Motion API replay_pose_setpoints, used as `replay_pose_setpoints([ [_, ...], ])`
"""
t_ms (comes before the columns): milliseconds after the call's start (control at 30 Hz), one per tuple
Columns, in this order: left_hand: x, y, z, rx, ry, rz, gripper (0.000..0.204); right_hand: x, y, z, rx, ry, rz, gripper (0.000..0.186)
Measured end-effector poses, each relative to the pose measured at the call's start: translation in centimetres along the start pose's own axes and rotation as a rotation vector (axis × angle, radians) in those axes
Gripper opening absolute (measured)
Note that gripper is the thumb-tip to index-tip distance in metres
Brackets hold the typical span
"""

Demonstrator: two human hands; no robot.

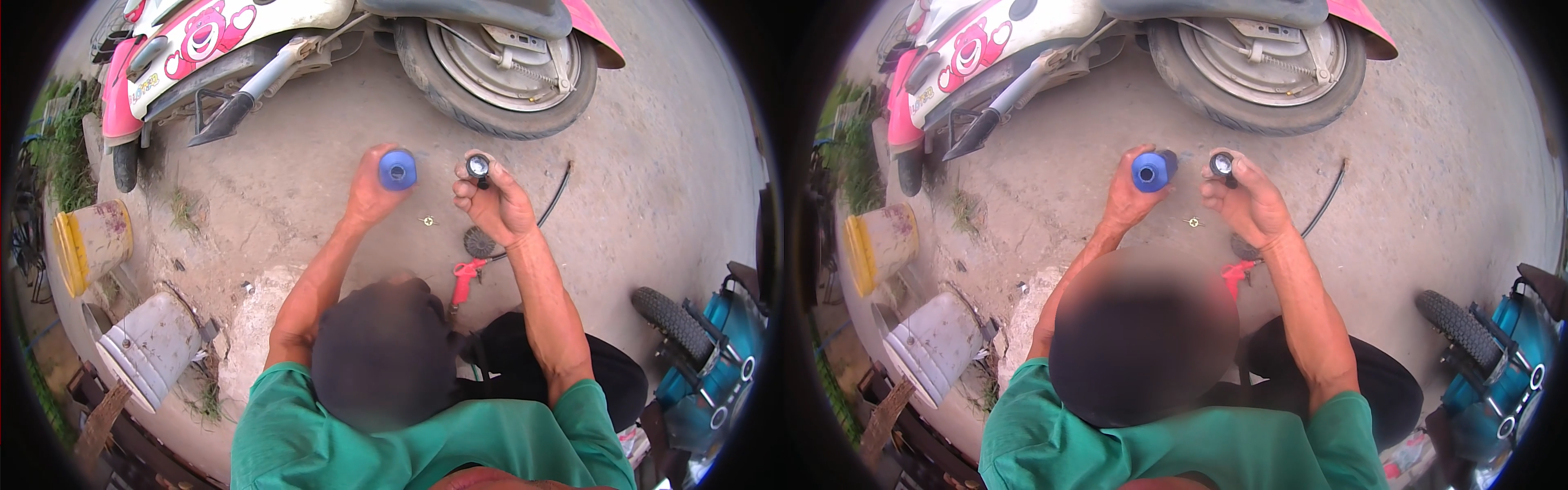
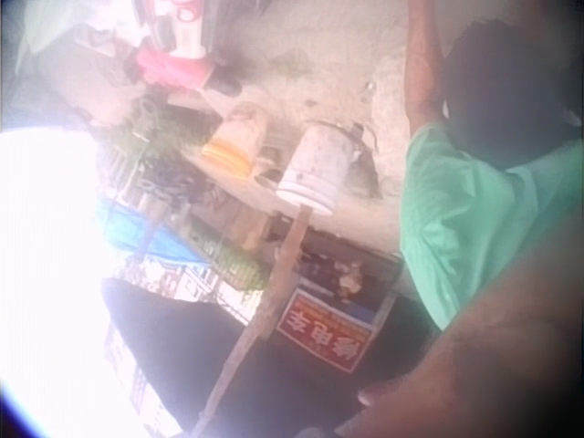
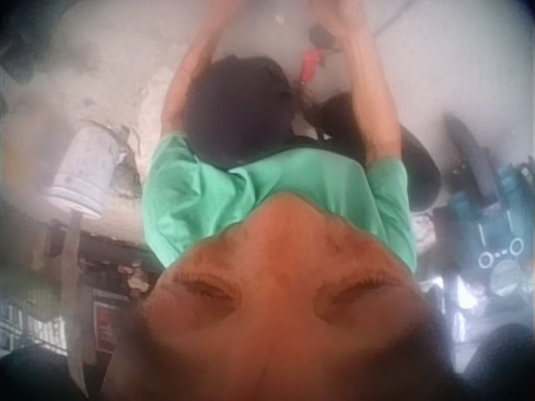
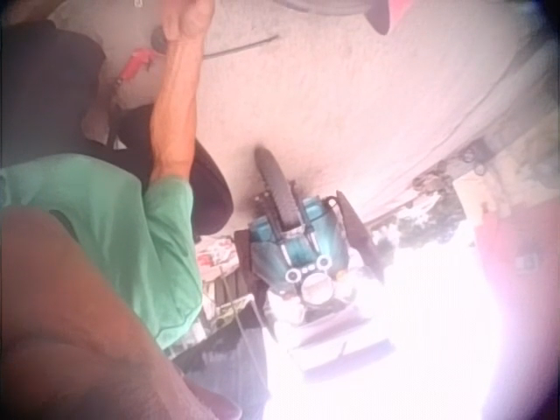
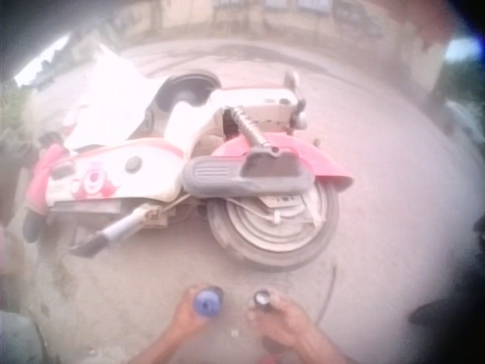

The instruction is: The person repairs a scooter tire by applying a sealant from a blue bottle into the valve stem, then inflating the tire using a pump with a gauge and tightening a nut on the stem.

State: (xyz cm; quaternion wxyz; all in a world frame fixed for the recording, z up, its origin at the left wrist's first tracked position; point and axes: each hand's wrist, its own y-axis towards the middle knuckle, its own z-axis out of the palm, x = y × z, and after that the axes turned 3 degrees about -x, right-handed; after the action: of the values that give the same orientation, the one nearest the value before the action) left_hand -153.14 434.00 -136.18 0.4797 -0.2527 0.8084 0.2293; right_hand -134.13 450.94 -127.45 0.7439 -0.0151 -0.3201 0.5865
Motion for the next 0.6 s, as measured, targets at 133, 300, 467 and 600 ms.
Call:
replay_pose_setpoints([
  [133, -0.2, 0.5, -0.3, 0.04, 0.025, -0.105, 0.086, -0.1, 0.4, 0.5, -0.256, -0.648, -0.097, 0.044],
  [300, -0.7, 0.0, -0.5, 0.048, 0.034, -0.193, 0.088, -0.4, -0.1, 2.3, -0.401, -1.261, -0.255, 0.037],
  [467, 0.5, -5.1, -0.4, -0.002, 0.056, -0.369, 0.061, -0.7, -0.4, 1.5, -0.342, -1.486, -0.525, 0.039],
  [600, 1.2, -7.6, 1.7, 0.229, 0.117, -0.308, 0.026, -1.1, 0.0, 0.6, -0.35, -1.473, -0.522, 0.037],
])
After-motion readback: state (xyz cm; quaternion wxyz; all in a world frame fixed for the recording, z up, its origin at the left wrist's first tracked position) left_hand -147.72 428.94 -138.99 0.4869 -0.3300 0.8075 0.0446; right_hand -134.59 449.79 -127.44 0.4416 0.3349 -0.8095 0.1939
